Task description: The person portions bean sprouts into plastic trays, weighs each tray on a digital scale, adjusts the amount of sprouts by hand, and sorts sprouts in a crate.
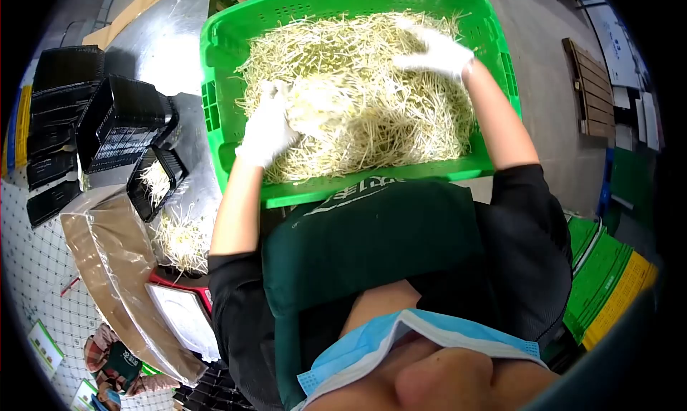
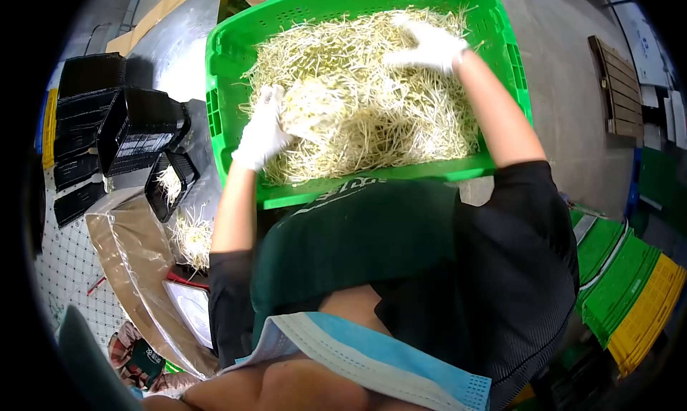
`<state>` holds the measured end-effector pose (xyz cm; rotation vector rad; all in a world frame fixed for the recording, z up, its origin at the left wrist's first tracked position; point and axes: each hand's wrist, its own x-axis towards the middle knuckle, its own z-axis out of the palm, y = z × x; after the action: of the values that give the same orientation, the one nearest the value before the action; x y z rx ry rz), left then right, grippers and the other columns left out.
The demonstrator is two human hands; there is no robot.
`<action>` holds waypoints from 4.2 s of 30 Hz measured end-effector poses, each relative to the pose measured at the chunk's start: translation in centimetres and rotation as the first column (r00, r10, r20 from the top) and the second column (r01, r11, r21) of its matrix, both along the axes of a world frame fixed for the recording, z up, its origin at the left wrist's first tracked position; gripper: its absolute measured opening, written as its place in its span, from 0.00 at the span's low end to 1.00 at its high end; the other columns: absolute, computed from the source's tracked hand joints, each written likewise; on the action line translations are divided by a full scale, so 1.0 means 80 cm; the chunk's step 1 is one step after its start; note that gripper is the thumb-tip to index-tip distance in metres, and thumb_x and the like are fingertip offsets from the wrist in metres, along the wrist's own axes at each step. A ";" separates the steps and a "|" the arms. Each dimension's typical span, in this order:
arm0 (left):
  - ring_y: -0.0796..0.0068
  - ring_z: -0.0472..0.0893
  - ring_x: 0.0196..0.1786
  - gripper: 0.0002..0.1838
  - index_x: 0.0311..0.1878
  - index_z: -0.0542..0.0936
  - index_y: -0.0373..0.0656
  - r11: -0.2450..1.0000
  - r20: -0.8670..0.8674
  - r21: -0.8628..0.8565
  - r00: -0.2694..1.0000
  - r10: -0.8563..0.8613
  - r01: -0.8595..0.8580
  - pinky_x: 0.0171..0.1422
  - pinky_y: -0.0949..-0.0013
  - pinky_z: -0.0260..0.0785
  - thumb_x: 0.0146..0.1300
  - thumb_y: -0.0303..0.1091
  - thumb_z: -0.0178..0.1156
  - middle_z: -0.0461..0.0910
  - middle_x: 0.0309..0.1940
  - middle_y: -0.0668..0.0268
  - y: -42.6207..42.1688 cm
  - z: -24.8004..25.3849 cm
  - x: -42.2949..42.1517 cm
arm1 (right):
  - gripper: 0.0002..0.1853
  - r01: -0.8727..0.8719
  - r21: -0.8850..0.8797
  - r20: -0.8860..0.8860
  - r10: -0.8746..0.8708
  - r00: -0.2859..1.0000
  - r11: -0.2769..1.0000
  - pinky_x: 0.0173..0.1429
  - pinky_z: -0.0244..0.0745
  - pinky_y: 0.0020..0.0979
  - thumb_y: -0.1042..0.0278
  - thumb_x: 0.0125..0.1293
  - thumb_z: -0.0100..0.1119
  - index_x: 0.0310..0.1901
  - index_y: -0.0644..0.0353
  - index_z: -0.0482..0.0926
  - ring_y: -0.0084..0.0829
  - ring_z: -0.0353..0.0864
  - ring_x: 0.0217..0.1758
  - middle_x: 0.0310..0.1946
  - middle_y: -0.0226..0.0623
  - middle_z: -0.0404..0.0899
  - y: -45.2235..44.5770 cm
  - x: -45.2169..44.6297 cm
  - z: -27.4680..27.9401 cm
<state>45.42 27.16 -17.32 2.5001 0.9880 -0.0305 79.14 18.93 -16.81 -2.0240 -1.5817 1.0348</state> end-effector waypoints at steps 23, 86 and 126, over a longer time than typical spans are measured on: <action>0.62 0.63 0.68 0.48 0.70 0.53 0.39 0.895 -0.003 -0.433 0.994 0.112 -0.102 0.70 0.64 0.58 0.51 0.46 0.68 0.63 0.66 0.53 -0.018 0.033 0.013 | 0.48 -0.485 -0.087 0.599 0.435 0.672 0.870 0.60 0.70 0.43 0.70 0.46 0.66 0.70 0.46 0.53 0.50 0.55 0.72 0.73 0.43 0.47 -0.115 -0.070 -0.041; 0.59 0.78 0.52 0.59 0.70 0.41 0.29 0.990 0.234 -0.003 0.962 0.139 -0.142 0.55 0.66 0.71 0.51 0.62 0.61 0.77 0.50 0.51 -0.032 -0.041 0.047 | 0.65 -0.355 0.071 0.492 0.277 0.825 0.932 0.74 0.45 0.50 0.38 0.37 0.73 0.72 0.58 0.44 0.58 0.43 0.74 0.72 0.55 0.40 -0.039 -0.167 -0.061; 0.63 0.75 0.35 0.29 0.64 0.65 0.43 0.934 -0.061 0.346 0.995 -0.073 0.090 0.33 0.60 0.69 0.57 0.33 0.53 0.73 0.34 0.60 -0.057 -0.023 -0.005 | 0.69 -0.483 -0.234 0.422 0.536 0.732 0.844 0.74 0.51 0.39 0.28 0.39 0.66 0.72 0.64 0.38 0.54 0.53 0.72 0.71 0.62 0.42 0.058 -0.204 0.010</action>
<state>45.02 22.60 -19.13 2.8755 0.9790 0.0664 62.86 23.54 -15.98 -2.0630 -2.5040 0.8338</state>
